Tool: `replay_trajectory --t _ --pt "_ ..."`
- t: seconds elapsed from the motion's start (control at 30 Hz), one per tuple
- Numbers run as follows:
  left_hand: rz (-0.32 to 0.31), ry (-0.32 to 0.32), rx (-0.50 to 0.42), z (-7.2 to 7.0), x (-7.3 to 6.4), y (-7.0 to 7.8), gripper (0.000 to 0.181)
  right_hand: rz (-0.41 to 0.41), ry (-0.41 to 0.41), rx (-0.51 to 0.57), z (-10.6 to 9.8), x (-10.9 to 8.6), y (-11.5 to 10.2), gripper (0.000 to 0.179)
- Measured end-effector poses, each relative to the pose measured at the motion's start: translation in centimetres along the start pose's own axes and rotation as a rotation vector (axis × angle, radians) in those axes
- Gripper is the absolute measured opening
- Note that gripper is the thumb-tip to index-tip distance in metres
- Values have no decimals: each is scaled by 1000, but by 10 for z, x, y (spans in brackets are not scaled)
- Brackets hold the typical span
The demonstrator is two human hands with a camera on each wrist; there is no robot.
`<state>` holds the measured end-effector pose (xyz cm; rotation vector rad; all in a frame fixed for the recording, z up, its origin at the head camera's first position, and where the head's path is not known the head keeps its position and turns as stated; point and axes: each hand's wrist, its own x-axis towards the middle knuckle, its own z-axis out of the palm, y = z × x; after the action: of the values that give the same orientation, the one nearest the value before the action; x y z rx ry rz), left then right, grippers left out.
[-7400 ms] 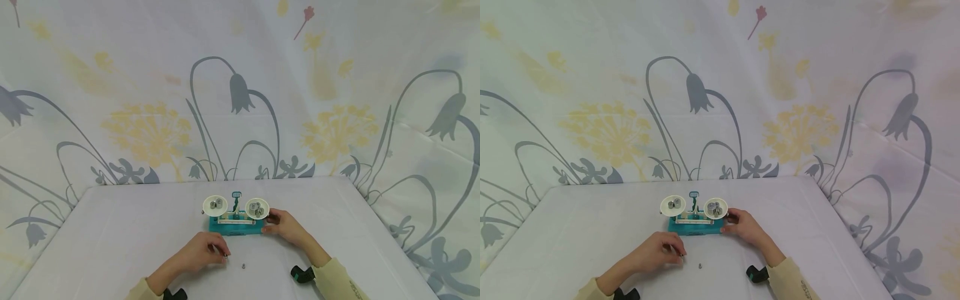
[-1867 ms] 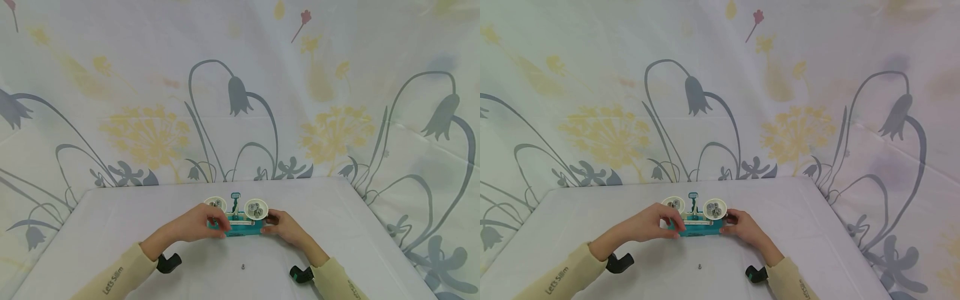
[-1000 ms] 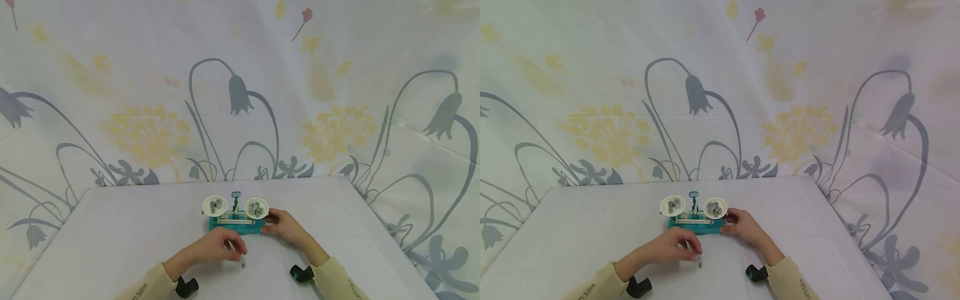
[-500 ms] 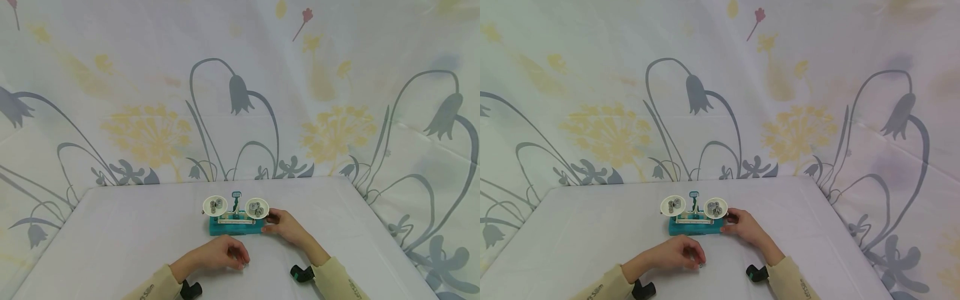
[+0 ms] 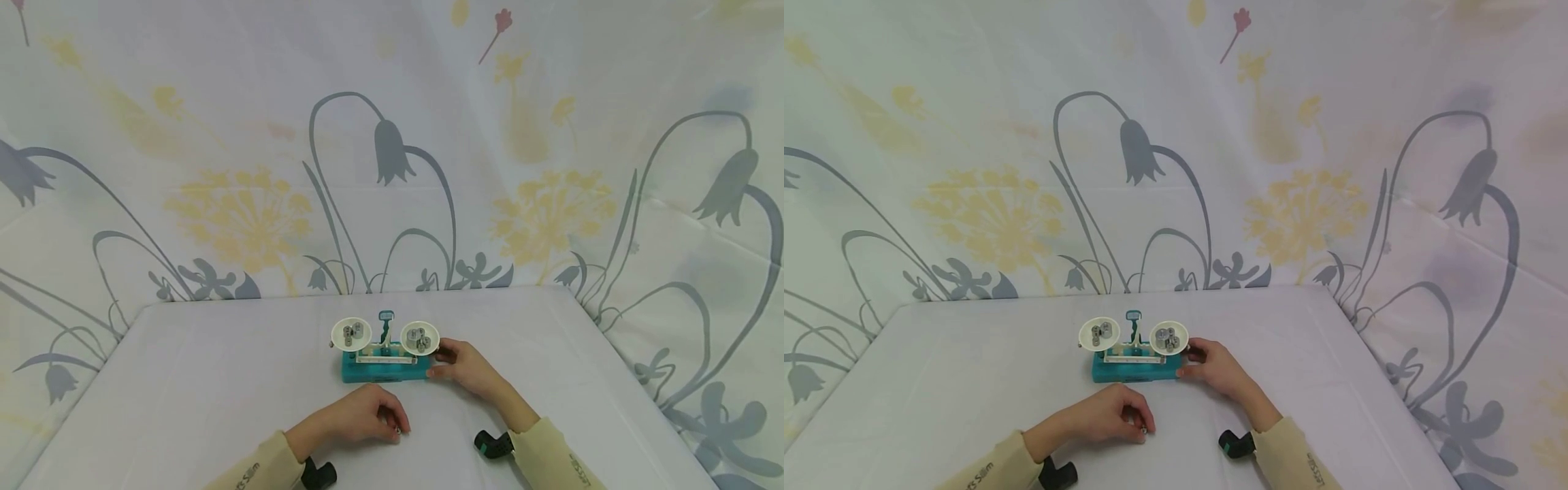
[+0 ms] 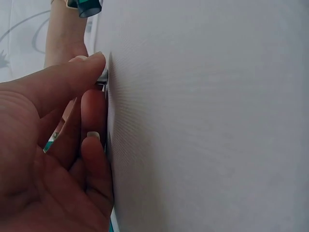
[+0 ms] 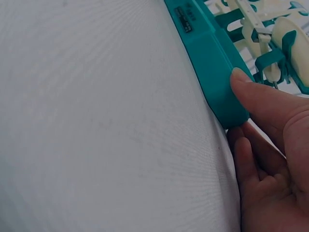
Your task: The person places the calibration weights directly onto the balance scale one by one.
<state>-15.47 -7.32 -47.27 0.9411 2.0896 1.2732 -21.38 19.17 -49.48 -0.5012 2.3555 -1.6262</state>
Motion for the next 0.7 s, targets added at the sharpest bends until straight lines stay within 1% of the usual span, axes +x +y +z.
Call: replay_trajectory --t 0.2,0.43,0.7 --pt "-18 15 26 -1 1 -2 14 -3 -6 10 0 -1 -1 64" --pt "-41 27 19 -2 0 -1 14 0 -3 12 -1 -1 0 64" --pt "-19 25 -10 -2 -3 2 12 -16 -9 1 -1 -1 1 65"
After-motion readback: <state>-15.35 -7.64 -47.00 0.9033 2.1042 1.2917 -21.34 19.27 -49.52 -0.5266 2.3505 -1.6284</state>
